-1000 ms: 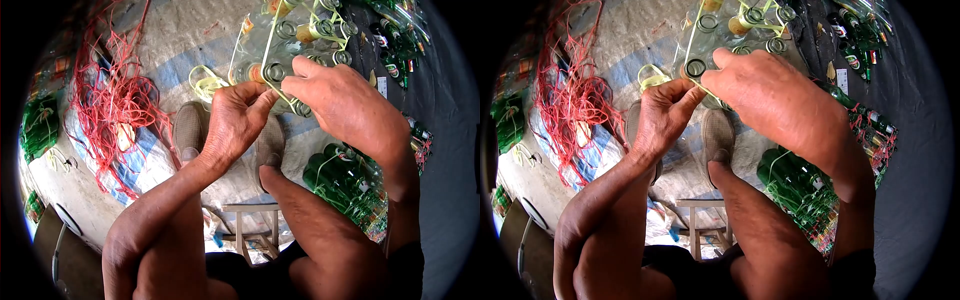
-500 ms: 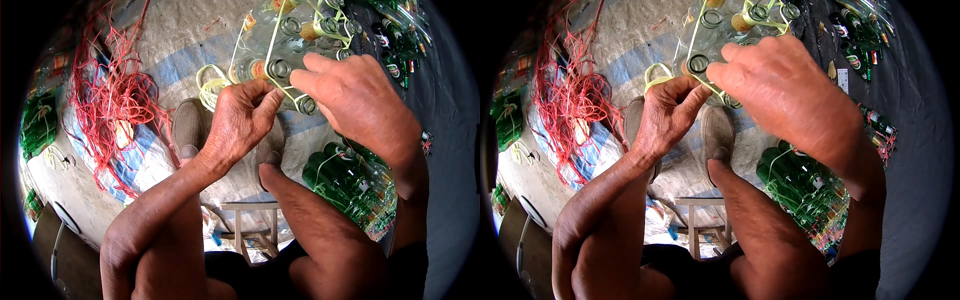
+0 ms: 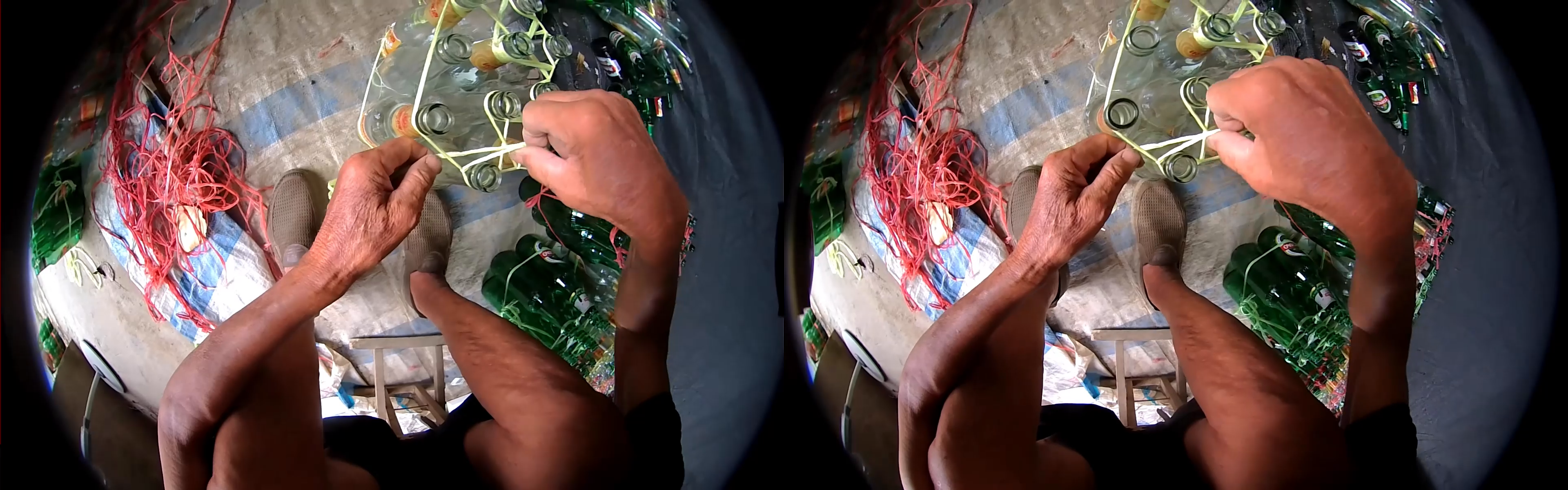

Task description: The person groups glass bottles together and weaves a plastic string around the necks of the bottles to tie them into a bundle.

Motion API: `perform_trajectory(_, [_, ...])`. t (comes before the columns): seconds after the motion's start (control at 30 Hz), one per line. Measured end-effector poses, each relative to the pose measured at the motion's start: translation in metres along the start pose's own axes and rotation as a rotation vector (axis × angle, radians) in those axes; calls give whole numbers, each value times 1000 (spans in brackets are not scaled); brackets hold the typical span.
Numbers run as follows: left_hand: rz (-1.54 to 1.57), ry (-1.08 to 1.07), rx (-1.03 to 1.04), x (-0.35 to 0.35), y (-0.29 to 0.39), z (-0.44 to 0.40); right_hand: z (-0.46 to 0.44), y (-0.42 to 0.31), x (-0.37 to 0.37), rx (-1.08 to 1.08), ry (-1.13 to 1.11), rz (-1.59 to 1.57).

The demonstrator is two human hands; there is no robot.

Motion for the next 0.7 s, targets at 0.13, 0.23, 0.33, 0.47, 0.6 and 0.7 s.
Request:
perform_trajectory(0.13, [-4,-16,-8,0,2,-1,0,15,-5,80,4,-30])
perform_trajectory(0.23, [10,2,14,0,0,-1,-2,24,-5,87,33,-53])
perform_trajectory(0.33, [3,-7,7,-1,3,-2,-4,29,-9,90,77,-117])
perform_trajectory(0.47, [5,-22,-12,2,1,-1,-8,36,-9,12,143,-143])
perform_trajectory(0.6, [12,-5,-1,1,-1,-1,-15,33,-8,-72,219,-100])
perform_trajectory(0.7, [33,-14,-15,1,-4,-2,-21,35,-6,-53,206,-100])
Point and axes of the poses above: each hand's wrist, its own z-axis away from the middle knuckle, its own x-axis out of the palm, y = z × x, the point moved 9 cm from there along -z, towards the middle knuckle, and after that the axes turned 14 degrees about -y, right-handed, at the moved point
